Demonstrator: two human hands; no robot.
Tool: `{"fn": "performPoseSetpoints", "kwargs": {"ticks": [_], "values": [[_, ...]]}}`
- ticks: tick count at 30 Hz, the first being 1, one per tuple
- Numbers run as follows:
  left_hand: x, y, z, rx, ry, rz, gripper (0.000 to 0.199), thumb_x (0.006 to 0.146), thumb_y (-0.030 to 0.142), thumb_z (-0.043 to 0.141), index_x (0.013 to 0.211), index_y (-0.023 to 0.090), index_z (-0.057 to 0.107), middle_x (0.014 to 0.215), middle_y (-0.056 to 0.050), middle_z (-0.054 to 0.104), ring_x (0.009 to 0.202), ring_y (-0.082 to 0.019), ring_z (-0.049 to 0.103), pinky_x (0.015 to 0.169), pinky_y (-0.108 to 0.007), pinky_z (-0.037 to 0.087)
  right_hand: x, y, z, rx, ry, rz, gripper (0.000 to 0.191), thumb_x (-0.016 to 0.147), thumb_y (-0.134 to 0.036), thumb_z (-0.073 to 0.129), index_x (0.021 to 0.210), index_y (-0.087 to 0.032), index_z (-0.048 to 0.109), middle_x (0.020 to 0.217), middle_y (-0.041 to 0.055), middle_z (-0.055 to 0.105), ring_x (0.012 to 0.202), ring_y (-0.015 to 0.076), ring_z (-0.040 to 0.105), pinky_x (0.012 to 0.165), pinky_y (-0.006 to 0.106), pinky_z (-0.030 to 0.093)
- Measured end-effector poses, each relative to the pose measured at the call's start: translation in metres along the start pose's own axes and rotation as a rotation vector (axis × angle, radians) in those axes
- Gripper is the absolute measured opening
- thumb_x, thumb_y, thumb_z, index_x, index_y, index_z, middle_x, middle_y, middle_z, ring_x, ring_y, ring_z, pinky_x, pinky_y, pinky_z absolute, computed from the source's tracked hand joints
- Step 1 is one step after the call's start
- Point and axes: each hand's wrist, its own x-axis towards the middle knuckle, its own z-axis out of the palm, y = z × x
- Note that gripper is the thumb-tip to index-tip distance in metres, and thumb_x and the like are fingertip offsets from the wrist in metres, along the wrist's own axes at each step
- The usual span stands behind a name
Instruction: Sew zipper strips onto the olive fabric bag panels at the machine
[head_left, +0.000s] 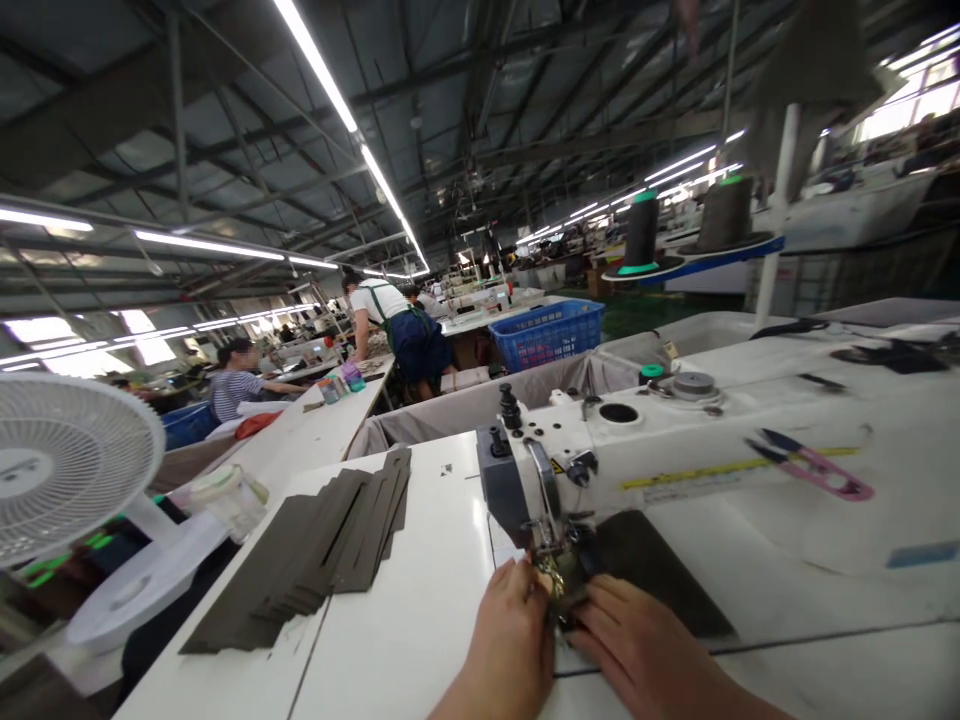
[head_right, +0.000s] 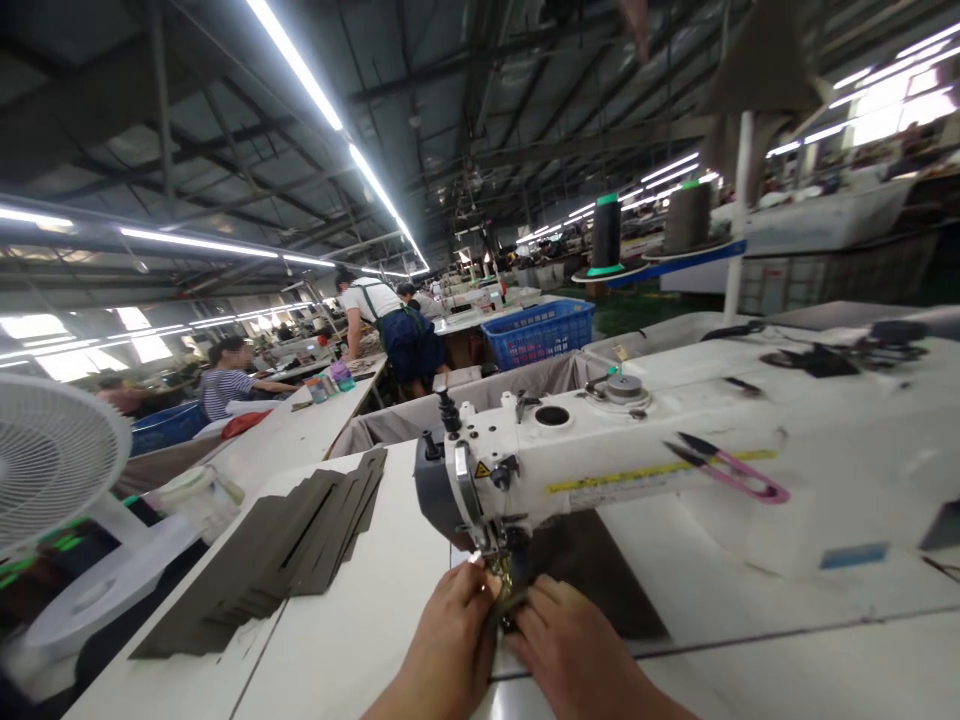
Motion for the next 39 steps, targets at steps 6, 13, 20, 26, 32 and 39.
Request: {"fn": "performPoseSetpoints", "kwargs": {"ticks": [6, 13, 20, 26, 32, 39], "values": [[-0.009, 0.012, -0.009, 0.015, -0.079, -0.075, 0.036, 0.083, 0.012, 0.042, 0.117, 0.018, 0.051, 0.120, -0.008, 0.055, 0.116, -0.023, 0.045, 0.104, -0.046, 0.033, 0.027, -0.004, -0.012, -0.040, -0.243, 0.176, 0.023, 0.071, -0.003, 0.051, 0.087, -0.016, 0.059, 0.086, 0.0071, 0.066, 0.079, 0.0212, 0.063, 0.070, 0.030, 0.047], [-0.012, 0.010, -0.006, -0.006, -0.126, -0.155, 0.038, 0.072, 0.011, 0.052, 0.110, 0.016, 0.055, 0.117, -0.010, 0.056, 0.112, -0.023, 0.048, 0.105, -0.041, 0.031, 0.034, 0.006, -0.013, 0.016, -0.298, 0.154, 0.024, 0.078, -0.006, 0.040, 0.083, -0.016, 0.062, 0.080, 0.0084, 0.067, 0.073, 0.0212, 0.064, 0.065, 0.028, 0.045], [-0.016, 0.003, 0.006, -0.035, -0.019, 0.102, 0.025, 0.081, 0.011, 0.049, 0.103, 0.019, 0.059, 0.105, -0.004, 0.065, 0.097, -0.016, 0.059, 0.094, -0.033, 0.040, 0.025, 0.035, 0.006, 0.069, -0.242, 0.301, 0.024, 0.076, -0.016, 0.040, 0.067, -0.019, 0.061, 0.070, 0.0039, 0.067, 0.066, 0.0182, 0.063, 0.058, 0.025, 0.046], [-0.009, 0.008, -0.004, 0.079, -0.110, 0.163, 0.019, 0.085, 0.014, 0.050, 0.101, 0.016, 0.060, 0.104, -0.009, 0.065, 0.096, -0.018, 0.059, 0.083, -0.031, 0.046, 0.027, 0.041, 0.008, 0.038, -0.240, 0.323, 0.026, 0.078, -0.021, 0.042, 0.063, -0.019, 0.063, 0.062, 0.0032, 0.066, 0.057, 0.0177, 0.061, 0.053, 0.024, 0.043], [-0.008, 0.008, -0.006, 0.014, -0.106, 0.163, 0.021, 0.083, 0.012, 0.050, 0.102, 0.014, 0.059, 0.108, -0.008, 0.064, 0.101, -0.018, 0.057, 0.097, -0.033, 0.039, 0.027, 0.045, 0.013, -0.076, -0.249, 0.358, 0.029, 0.083, -0.020, 0.042, 0.068, -0.015, 0.066, 0.066, 0.0107, 0.067, 0.060, 0.0196, 0.063, 0.053, 0.026, 0.041], [-0.006, 0.010, -0.005, 0.043, -0.120, 0.156, 0.022, 0.081, 0.008, 0.048, 0.099, 0.011, 0.059, 0.110, -0.010, 0.062, 0.101, -0.020, 0.057, 0.091, -0.035, 0.043, 0.030, 0.046, 0.008, -0.147, -0.310, 0.349, 0.026, 0.083, -0.019, 0.045, 0.072, -0.014, 0.068, 0.072, 0.0100, 0.069, 0.066, 0.0193, 0.064, 0.058, 0.025, 0.042]]}}
